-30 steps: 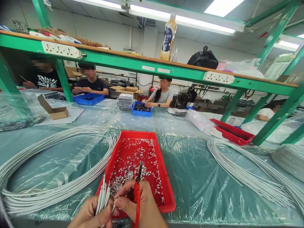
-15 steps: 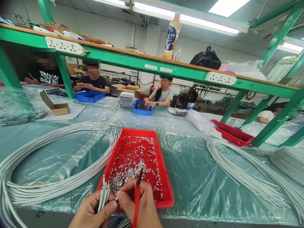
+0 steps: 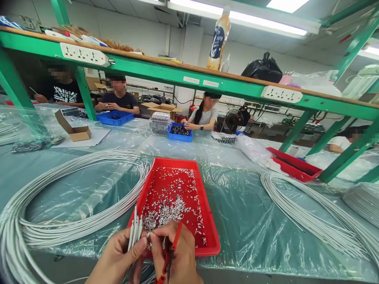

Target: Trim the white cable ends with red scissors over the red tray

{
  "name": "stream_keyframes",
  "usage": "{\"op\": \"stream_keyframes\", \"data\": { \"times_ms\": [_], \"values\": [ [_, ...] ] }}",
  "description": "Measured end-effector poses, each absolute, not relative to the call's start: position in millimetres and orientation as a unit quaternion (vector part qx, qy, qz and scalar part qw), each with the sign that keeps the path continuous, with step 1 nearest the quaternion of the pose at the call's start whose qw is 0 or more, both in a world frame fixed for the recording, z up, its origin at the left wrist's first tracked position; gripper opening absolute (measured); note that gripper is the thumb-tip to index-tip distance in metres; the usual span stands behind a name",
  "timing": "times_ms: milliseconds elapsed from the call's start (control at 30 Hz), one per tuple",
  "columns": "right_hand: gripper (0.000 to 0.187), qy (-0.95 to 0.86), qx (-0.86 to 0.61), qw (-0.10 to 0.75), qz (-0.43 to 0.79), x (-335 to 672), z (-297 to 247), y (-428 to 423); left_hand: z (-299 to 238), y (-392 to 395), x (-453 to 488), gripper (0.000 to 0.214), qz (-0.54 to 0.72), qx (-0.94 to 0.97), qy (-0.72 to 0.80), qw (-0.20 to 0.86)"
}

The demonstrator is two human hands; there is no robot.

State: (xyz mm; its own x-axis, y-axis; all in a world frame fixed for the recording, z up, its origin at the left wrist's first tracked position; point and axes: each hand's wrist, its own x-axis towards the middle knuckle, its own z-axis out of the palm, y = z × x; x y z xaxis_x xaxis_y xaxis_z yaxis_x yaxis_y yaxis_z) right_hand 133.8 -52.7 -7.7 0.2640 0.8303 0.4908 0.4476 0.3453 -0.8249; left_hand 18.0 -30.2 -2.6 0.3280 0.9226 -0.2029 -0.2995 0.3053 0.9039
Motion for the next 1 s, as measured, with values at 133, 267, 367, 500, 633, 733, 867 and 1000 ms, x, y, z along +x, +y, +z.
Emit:
{"op": "stream_keyframes", "data": {
  "times_ms": [133,267,367,500,633,733,867,1000],
  "values": [
    [0.011,-0.623,-0.544,0.556,0.086,135,-11,-57,3,-32,24,0.052,0.539,0.43,0.451,0.567],
    [0.018,-0.635,-0.531,0.55,0.113,140,-8,-52,5,-30,21,0.053,0.515,0.437,0.451,0.583],
    [0.027,-0.612,-0.586,0.508,0.159,155,-5,-37,2,-29,16,0.05,0.462,0.437,0.416,0.65],
    [0.024,-0.605,-0.649,0.441,0.135,182,-4,-16,-7,-24,14,0.043,0.469,0.465,0.37,0.653],
    [0.023,-0.624,-0.623,0.44,0.167,193,-9,-13,-15,-19,9,0.048,0.419,0.454,0.352,0.703],
    [0.046,-0.618,-0.59,0.472,0.219,199,-10,-27,-18,-18,4,0.047,0.397,0.421,0.322,0.749],
    [0.063,-0.613,-0.568,0.43,0.343,208,-1,-56,-18,-19,-2,0.047,0.434,0.45,0.325,0.71],
    [0.044,-0.7,-0.569,0.283,0.327,204,15,-73,-14,-21,-2,0.055,0.436,0.459,0.337,0.696]
  ]
}}
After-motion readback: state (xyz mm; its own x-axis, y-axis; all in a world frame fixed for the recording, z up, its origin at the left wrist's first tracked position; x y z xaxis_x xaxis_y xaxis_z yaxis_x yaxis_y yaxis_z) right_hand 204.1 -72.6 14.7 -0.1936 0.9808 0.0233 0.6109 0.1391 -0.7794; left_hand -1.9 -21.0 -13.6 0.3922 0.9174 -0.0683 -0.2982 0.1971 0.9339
